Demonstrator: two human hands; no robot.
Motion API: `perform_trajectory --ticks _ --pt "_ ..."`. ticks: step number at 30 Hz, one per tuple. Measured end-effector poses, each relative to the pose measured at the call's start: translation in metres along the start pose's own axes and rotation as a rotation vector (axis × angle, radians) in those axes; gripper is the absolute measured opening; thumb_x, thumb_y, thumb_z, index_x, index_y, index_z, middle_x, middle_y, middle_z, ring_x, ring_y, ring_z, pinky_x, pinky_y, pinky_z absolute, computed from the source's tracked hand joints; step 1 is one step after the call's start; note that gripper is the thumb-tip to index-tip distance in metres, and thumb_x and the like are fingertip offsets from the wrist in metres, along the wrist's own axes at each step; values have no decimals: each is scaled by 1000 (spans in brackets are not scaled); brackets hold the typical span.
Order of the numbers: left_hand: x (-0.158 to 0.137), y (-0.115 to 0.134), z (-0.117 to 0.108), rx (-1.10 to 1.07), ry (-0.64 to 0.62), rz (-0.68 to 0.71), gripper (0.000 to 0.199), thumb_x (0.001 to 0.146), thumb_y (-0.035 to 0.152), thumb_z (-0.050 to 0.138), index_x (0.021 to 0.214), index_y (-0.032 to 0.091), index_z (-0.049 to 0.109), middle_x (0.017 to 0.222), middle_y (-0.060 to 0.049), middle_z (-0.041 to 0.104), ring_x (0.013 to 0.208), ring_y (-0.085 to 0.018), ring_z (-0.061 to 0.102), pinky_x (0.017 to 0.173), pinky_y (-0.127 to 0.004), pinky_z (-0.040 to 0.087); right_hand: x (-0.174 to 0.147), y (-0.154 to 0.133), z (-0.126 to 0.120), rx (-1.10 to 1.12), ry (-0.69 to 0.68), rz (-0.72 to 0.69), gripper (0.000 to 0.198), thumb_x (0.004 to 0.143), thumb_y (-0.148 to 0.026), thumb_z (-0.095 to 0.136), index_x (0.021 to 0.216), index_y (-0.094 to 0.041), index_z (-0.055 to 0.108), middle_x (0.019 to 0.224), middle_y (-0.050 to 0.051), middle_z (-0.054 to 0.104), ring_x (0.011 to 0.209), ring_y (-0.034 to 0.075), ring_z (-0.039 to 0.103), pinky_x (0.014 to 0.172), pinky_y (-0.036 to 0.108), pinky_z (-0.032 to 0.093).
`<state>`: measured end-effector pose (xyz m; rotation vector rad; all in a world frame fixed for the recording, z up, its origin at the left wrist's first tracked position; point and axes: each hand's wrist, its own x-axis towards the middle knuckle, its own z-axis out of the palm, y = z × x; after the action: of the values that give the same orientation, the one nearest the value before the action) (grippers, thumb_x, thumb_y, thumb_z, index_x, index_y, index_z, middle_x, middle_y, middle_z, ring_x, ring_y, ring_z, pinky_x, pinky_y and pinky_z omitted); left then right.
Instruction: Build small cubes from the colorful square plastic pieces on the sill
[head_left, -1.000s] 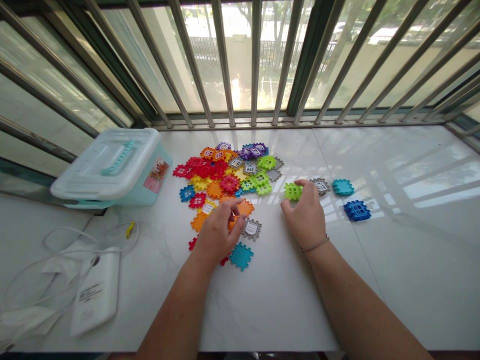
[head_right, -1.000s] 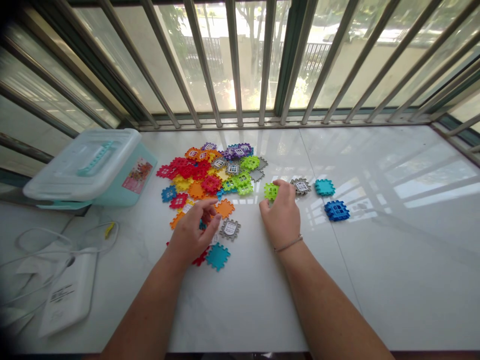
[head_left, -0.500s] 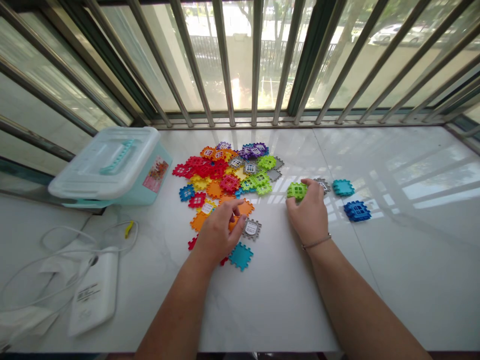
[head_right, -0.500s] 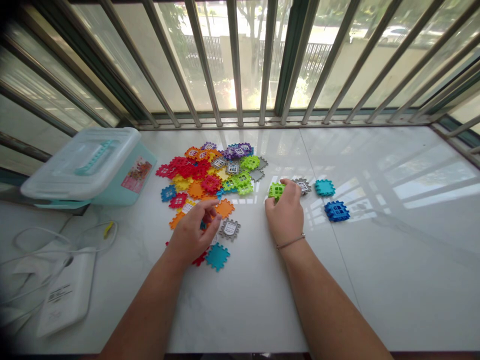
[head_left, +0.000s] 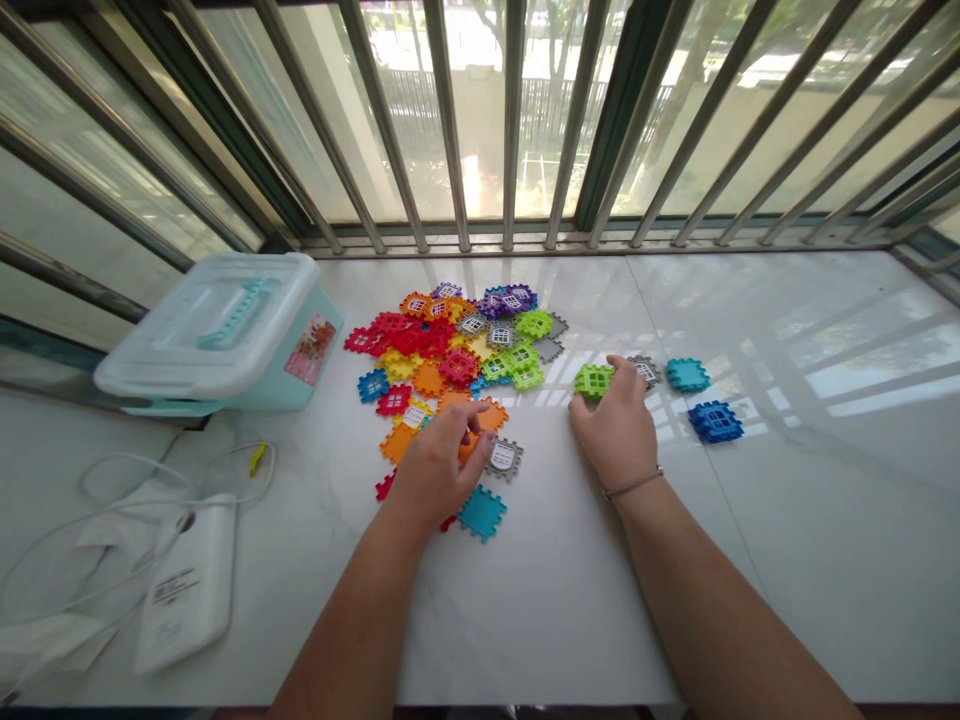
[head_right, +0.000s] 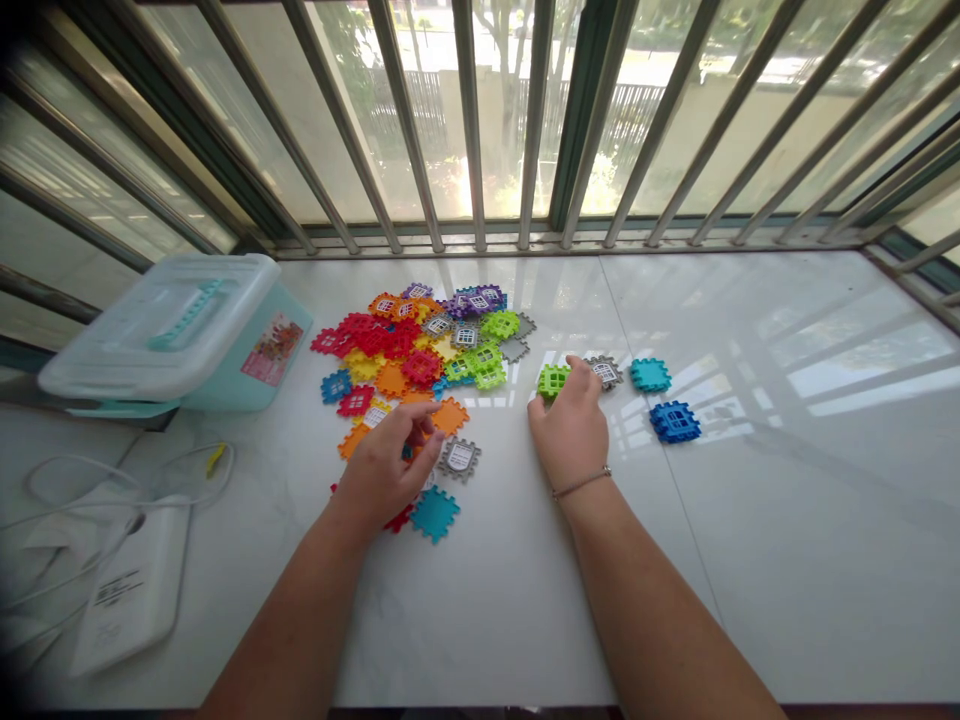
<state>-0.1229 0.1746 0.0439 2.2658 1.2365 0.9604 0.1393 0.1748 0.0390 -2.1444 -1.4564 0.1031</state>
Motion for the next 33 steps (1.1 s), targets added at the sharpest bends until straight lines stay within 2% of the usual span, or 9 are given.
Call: perform_trajectory --ticks 8,15,33 --pt "0 -1 0 10 -1 23 30 108 26 61 138 22 60 104 -4 70 91 -17 68 85 -32 57 -1 -3 -6 -123 -55 42 84 94 -35 64 167 -15 26 150 26 57 100 36 74 81 45 58" --pt "0 -2 1 20 -8 28 29 108 25 61 137 22 60 104 -4 71 93 -18 69 85 -32 57 -2 -3 -6 -191 -62 39 86 96 -40 63 168 -14 24 140 23 60 92 33 73 74 41 55" --pt "0 -2 0 21 -13 14 26 109 27 59 134 22 63 102 -4 72 94 -19 70 85 -33 58 3 -4 5 -40 -29 -37 78 94 -36 59 166 -16 34 146 24 63 111 38 72 80 45 59"
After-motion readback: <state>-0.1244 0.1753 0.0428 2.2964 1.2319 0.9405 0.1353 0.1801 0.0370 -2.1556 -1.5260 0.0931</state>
